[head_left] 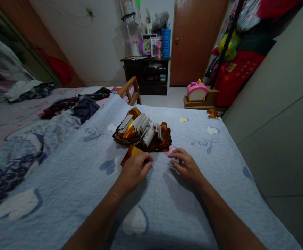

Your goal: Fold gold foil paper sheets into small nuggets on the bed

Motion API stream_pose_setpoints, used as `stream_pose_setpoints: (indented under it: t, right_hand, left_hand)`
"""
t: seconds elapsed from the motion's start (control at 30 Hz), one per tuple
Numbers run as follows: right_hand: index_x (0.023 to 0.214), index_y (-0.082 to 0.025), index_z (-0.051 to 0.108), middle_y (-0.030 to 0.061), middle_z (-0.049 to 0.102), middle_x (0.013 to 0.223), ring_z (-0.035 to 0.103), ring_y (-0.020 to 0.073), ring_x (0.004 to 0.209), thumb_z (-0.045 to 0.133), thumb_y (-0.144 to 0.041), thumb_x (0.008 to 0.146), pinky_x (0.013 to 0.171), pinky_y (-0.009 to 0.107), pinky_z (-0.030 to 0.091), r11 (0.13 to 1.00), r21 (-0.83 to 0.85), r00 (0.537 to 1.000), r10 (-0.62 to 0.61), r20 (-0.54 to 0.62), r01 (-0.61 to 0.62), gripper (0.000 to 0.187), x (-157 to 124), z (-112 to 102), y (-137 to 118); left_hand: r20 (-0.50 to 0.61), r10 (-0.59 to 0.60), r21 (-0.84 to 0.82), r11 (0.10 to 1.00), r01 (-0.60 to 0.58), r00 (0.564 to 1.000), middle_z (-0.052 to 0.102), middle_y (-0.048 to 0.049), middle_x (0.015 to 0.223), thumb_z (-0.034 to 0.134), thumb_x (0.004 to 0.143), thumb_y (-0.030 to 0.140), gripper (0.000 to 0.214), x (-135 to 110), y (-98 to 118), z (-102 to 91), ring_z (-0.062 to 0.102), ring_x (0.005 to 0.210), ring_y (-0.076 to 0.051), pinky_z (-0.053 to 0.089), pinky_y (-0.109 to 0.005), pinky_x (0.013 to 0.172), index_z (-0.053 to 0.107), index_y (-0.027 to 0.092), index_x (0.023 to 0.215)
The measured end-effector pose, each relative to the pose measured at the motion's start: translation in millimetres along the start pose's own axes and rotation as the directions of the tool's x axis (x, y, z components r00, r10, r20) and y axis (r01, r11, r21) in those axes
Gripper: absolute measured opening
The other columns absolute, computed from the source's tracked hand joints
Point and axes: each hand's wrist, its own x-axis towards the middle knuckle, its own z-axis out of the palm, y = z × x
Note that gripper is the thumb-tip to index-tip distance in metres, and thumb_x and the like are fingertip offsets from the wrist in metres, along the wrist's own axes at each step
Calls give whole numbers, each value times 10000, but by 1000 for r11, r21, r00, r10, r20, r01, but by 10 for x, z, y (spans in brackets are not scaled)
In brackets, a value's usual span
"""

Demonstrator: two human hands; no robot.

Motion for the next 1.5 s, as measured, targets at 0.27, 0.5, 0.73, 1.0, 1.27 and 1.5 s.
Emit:
stream_pose_setpoints:
  t: [0.27, 0.5, 0.73, 1.0, 1.27, 1.5]
  right_hand:
    - [1039, -226, 716, 77, 674, 1170, 628, 193, 1097, 600, -89, 864, 927, 336, 511, 967, 253, 989, -52, 142, 15, 250, 8, 252, -172]
    - [927, -234, 755, 44, 748, 970, 680, 198, 948, 575, -139, 858, 896, 359, 526, 961, 232, 978, 108, 180, -149, 215, -12, 96, -123]
    - [938, -197, 716, 15, 688, 795, 650, 158, 679, 577, -283, 874, 674, 307, 546, 862, 379, 942, 311, 129, -337, 176, -23, -42, -96]
    - [845, -203, 607, 9, 688, 778, 659, 167, 757, 621, -260, 804, 722, 295, 520, 884, 350, 941, 338, -17, -311, 72, 17, -321, -80]
    - [887, -215, 622, 35, 697, 924, 658, 196, 876, 582, -204, 793, 804, 328, 520, 954, 140, 958, 243, 150, -264, 102, 26, -583, -199]
    - [824, -223, 587, 19, 689, 885, 631, 194, 834, 543, -98, 751, 787, 327, 495, 957, -174, 926, 271, 264, -231, 151, 6, -677, -373]
  left_hand:
    - [102, 204, -12, 979, -204, 974, 735, -60, 998, 531, 947, 137, 150, -43, 174, 268, 674, 949, -200, 488, -292, 848, 669, 190, 968]
    - [95, 1, 236, 972, -24, 995, 732, -60, 1066, 639, 872, 138, 209, -77, 51, 231, 674, 1012, -245, 495, -331, 864, 640, 204, 1071]
    - [65, -26, 188, 982, 13, 998, 739, -65, 1134, 612, 898, 129, 284, -65, -119, 95, 694, 1019, -228, 516, -318, 880, 631, 211, 1169]
    - [128, 86, 443, 887, -134, 988, 736, -78, 966, 531, 897, 70, 222, -182, -205, -119, 655, 909, -242, 492, -334, 791, 716, 190, 924]
    - [240, -96, 577, 815, -62, 966, 712, -91, 992, 544, 858, 52, 222, -257, -321, -133, 642, 960, -268, 448, -389, 864, 699, 185, 945]
    - [312, -56, 534, 836, -126, 949, 701, -89, 1037, 569, 870, 100, 227, -270, -196, -117, 630, 1015, -284, 449, -398, 886, 703, 207, 1020]
